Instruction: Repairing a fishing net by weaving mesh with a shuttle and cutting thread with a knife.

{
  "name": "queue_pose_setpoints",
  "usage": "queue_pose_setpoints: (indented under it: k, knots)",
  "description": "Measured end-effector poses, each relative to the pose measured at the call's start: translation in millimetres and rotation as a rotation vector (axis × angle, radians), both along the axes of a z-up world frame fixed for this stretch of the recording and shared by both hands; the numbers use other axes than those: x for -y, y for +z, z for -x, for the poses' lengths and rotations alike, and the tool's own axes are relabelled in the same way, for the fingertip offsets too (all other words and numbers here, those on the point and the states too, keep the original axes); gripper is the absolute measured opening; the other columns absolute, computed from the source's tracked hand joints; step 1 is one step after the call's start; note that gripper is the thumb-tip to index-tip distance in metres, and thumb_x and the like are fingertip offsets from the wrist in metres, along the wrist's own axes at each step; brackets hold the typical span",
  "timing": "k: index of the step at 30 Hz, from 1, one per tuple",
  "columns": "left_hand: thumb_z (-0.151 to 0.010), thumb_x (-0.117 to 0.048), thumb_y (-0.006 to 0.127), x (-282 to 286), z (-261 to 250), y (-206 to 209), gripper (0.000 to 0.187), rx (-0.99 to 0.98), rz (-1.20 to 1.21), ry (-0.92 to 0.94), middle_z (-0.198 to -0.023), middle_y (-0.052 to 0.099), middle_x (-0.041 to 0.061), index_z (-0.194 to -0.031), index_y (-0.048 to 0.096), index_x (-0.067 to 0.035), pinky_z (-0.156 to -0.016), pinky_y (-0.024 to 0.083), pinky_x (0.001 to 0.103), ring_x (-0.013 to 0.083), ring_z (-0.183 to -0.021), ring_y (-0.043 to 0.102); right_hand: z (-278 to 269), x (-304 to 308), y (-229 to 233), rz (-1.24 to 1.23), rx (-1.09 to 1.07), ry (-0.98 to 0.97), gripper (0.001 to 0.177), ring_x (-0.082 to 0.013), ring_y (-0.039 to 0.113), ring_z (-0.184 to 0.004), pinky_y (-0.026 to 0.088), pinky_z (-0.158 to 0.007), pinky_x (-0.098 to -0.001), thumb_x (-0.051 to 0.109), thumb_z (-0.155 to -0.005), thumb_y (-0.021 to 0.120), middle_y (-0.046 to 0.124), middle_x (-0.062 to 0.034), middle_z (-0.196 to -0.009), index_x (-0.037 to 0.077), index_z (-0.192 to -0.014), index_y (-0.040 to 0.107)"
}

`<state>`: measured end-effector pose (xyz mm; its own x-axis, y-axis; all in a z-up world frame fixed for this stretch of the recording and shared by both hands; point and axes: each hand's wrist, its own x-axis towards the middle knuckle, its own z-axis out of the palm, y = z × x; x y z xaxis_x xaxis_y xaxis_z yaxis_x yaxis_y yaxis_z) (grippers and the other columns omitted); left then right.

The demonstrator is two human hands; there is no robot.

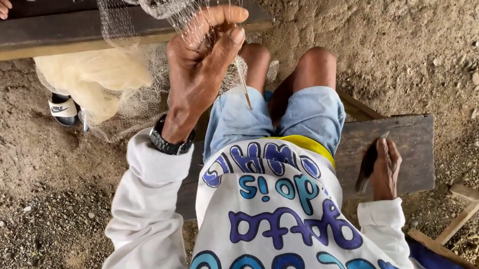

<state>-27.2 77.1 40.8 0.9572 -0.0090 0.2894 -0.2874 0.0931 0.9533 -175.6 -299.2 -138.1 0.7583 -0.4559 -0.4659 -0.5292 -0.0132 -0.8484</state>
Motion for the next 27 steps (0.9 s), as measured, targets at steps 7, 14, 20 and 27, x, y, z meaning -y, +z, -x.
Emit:
queue_pose_setpoints:
  k: [7,14,20,27]
  knots:
    - [-0.092,-0.006,0.048,-9,-7,33,0.013,0.169,-0.331,-0.074,-0.089,0.062,0.014,-0.098,0.055,0.003,-0.064,0.051,0.025,0.0185,-0.077,0.061,-51,-68,89,0.068,0.022,0.385,0.018,-0.0116,0.049,-0.055,0.039,-0.048,-0.0225,0.024,-0.093,0.045,0.054,-0.0041,-0.072,0.008,-0.093,0.054]
    - [-0.095,-0.005,0.048,-13,-7,63,0.013,0.173,-0.463,-0.222,-0.082,0.058,0.007,-0.099,0.058,0.002,-0.057,0.036,0.024,0.0105,-0.064,0.046,-88,-140,119,-0.112,0.517,1.088,0.013,-0.0123,0.051,-0.048,0.043,-0.042,-0.0213,0.002,-0.094,0.036,0.053,-0.0102,-0.066,-0.003,-0.086,0.044]
    - [-0.098,-0.010,0.037,-14,-5,81,0.023,0.299,-0.506,-0.278,-0.077,0.057,0.009,-0.098,0.056,0.002,-0.062,0.038,0.029,0.0161,-0.067,0.052,-105,-181,116,-0.556,0.030,1.086,0.025,-0.0157,0.051,-0.047,0.043,-0.044,-0.0206,0.019,-0.093,0.038,0.052,-0.0106,-0.063,-0.003,-0.088,0.048]
    - [-0.096,-0.005,0.046,-13,6,87,0.012,0.253,-0.498,-0.315,-0.081,0.060,0.011,-0.101,0.055,0.001,-0.059,0.044,0.028,0.0172,-0.069,0.058,-111,-217,117,-0.760,-0.060,0.909,0.027,-0.0140,0.047,-0.052,0.040,-0.051,-0.0236,0.027,-0.091,0.040,0.049,-0.0063,-0.061,0.002,-0.086,0.048]
